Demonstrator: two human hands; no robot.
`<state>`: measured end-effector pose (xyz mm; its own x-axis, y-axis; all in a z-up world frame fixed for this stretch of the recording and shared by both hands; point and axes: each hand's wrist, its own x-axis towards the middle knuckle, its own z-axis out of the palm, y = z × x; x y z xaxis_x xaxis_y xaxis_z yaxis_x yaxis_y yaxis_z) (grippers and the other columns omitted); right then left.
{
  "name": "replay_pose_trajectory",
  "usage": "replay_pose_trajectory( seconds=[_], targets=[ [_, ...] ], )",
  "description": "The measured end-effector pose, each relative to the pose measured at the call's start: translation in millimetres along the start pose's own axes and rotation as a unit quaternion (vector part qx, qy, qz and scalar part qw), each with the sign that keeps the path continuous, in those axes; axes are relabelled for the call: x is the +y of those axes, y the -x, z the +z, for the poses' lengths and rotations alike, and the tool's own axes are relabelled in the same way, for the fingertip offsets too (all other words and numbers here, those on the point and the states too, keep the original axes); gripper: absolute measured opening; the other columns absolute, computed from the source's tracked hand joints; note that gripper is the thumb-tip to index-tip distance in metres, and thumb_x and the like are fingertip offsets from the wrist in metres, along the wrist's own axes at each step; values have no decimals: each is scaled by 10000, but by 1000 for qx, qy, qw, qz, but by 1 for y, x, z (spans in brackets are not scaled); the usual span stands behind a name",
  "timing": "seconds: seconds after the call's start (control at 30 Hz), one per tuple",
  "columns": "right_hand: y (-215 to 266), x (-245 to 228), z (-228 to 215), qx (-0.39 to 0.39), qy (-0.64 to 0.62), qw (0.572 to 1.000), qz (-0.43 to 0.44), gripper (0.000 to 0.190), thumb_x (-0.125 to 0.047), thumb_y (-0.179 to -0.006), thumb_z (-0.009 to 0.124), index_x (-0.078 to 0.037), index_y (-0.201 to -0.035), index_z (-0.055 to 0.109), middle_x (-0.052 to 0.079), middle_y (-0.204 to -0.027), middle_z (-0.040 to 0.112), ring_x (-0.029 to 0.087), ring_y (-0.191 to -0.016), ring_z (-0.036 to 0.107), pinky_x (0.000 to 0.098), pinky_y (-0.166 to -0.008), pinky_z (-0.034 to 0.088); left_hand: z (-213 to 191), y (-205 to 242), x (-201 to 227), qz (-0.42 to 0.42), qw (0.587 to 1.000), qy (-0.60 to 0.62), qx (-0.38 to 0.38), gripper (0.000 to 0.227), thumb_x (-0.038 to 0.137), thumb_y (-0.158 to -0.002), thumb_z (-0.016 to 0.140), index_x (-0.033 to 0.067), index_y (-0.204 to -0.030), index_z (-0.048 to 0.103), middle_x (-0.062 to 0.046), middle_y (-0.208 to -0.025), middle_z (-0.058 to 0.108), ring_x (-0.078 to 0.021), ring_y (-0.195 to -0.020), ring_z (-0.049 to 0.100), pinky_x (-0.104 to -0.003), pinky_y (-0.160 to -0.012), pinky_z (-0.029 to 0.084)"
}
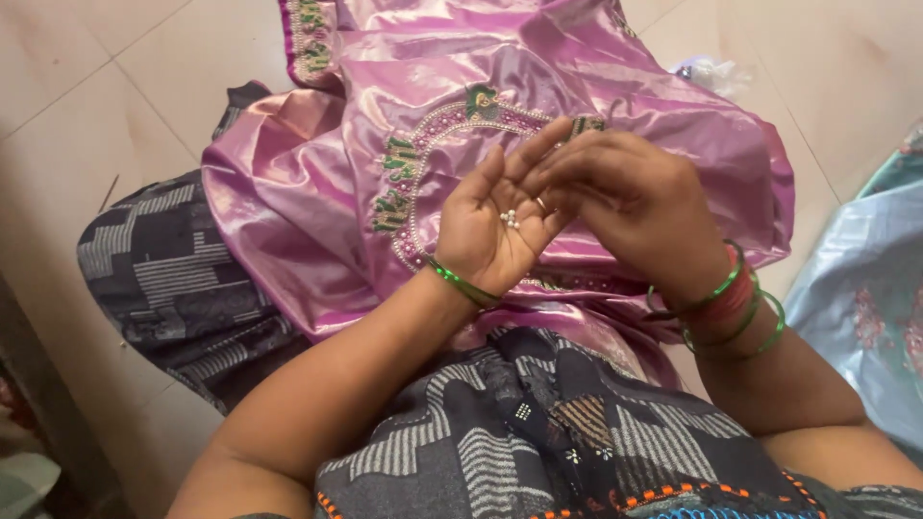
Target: Applying decorative beads to the neckline of a pink garment using glue.
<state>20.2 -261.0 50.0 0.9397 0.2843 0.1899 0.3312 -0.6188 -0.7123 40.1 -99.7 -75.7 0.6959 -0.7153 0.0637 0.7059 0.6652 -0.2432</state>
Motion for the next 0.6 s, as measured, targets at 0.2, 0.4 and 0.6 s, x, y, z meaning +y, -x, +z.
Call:
replay_pose_trajectory(
  seconds=[0.2,0.4,0.6],
  targets=[
    [6,1,17,0,61,994,-87,245,1,-859,768,-31,-1101,742,104,-1077,682,276,-1031,682,374,-893,571,28,-10,-1,-8,997,-69,12,652,467,-1187,232,-10,-1629,282,-242,-1626,401,-324,-1417,517,-407,-1174,488],
    [5,-3,20,-16,78,991,-110,199,-9,-853,782,0,-1040,715,128,-1050,657,297,-1014,662,398,-884,559,29,-6,1,-20,989,-143,26,692,516,-1149,219,12,-1618,285,-248,-1642,351,-320,-1446,488,-426,-1190,470],
    [12,7,12,16,75,992,-97,164,-3,-872,773,-14,-1024,712,133,-1083,673,294,-1002,667,381,-847,563,-7,2,1,-50,965,-230,114,493,326,-1178,396,-37,-1483,533,-170,-1409,591,-256,-1276,591,-408,-1115,518]
  ],
)
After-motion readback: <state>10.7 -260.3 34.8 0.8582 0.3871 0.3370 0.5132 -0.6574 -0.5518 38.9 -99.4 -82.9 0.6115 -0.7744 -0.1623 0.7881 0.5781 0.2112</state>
